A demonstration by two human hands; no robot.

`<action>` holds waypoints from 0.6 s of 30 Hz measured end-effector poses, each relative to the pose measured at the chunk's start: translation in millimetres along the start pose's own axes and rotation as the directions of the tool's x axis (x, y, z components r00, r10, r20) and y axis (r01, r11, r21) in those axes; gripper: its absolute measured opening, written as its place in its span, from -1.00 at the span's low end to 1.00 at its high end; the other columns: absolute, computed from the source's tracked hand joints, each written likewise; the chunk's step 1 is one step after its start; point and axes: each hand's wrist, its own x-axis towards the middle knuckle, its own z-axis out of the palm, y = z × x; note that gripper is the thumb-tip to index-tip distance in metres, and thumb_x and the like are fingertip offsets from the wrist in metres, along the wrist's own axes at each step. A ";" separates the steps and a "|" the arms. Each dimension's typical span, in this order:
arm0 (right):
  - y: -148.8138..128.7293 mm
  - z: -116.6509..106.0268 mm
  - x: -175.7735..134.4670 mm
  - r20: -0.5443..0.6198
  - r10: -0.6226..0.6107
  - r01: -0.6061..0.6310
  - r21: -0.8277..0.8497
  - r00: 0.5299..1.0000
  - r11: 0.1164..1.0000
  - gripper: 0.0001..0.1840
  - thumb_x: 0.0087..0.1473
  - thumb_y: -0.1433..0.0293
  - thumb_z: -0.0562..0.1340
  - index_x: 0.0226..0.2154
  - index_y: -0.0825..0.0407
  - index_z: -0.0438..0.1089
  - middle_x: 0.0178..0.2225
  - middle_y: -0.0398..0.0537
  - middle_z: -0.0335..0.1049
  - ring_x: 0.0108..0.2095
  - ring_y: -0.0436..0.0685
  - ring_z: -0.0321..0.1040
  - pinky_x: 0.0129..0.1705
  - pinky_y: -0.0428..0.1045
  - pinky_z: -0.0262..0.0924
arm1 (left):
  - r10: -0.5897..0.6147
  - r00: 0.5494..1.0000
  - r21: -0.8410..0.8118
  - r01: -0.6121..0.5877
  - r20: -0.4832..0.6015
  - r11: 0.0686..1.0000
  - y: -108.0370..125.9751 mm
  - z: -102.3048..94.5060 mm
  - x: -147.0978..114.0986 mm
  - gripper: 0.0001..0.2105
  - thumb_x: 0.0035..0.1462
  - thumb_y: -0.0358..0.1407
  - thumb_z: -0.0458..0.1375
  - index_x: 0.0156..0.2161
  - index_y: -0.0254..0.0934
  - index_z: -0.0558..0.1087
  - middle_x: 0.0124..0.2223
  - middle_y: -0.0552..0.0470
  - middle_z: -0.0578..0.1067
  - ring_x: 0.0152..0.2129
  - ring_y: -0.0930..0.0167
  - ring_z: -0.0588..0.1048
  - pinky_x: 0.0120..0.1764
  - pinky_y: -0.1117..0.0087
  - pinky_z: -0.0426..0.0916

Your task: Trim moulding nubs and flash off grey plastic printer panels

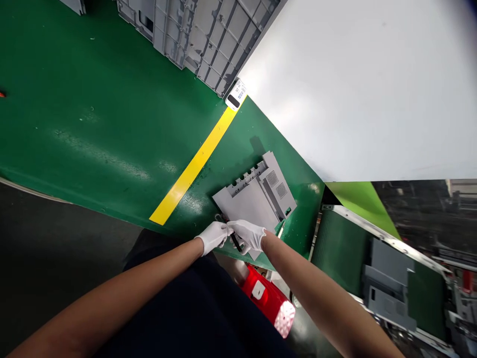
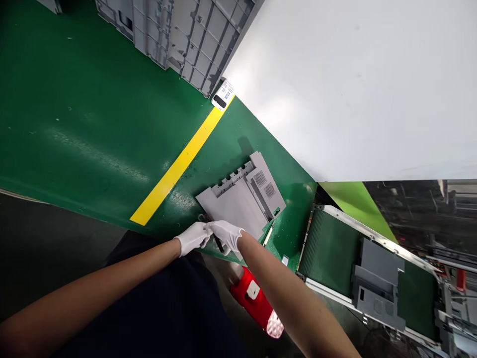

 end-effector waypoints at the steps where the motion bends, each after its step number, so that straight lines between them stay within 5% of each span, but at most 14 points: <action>1: -2.9 -1.5 1.6 0.085 0.046 -0.051 0.050 0.995 0.997 -0.73 0.09 0.26 0.21 -0.31 0.16 0.41 -0.40 0.05 0.43 -0.35 0.17 0.43 -0.28 0.11 0.28 | 0.009 1.000 0.028 -0.010 0.012 1.000 0.3 -2.5 -2.5 -0.67 0.04 -0.04 0.26 -0.52 -0.23 0.34 -0.67 0.16 0.26 -0.75 0.49 0.20 -0.61 0.39 0.03; 4: -10.8 -5.1 4.8 0.208 0.167 -0.192 0.107 0.964 0.976 -0.75 0.00 0.33 0.17 -0.25 0.12 0.37 -0.37 0.10 0.43 -0.28 0.31 0.48 -0.17 0.28 0.34 | 0.023 1.000 0.114 -0.024 0.016 0.993 1.8 -15.4 -13.0 -0.62 0.02 -0.01 0.29 -0.57 -0.24 0.34 -0.71 0.15 0.26 -0.77 0.47 0.24 -0.61 0.38 0.04; 10: -18.8 2.2 4.4 0.145 0.237 -0.255 0.115 0.960 0.960 -0.75 -0.16 0.43 0.18 -0.31 0.11 0.32 -0.41 0.10 0.37 -0.30 0.38 0.47 -0.21 0.34 0.38 | 0.146 0.980 0.162 -0.123 -0.137 0.979 13.3 -46.7 -17.9 -0.62 0.14 0.00 0.17 -0.52 -0.22 0.29 -0.68 0.18 0.24 -0.71 0.48 0.26 -0.56 0.41 0.07; 18: -16.0 18.1 11.6 0.053 0.265 -0.270 0.119 0.963 0.956 -0.93 -0.13 0.50 0.26 -0.51 0.09 0.33 -0.58 0.04 0.31 -0.51 0.26 0.35 -0.41 0.22 0.32 | 0.220 0.964 0.209 -0.187 -0.147 0.960 21.7 -50.1 -9.8 -0.71 0.13 -0.13 0.16 -0.54 -0.24 0.34 -0.68 0.18 0.22 -0.70 0.49 0.20 -0.53 0.37 -0.06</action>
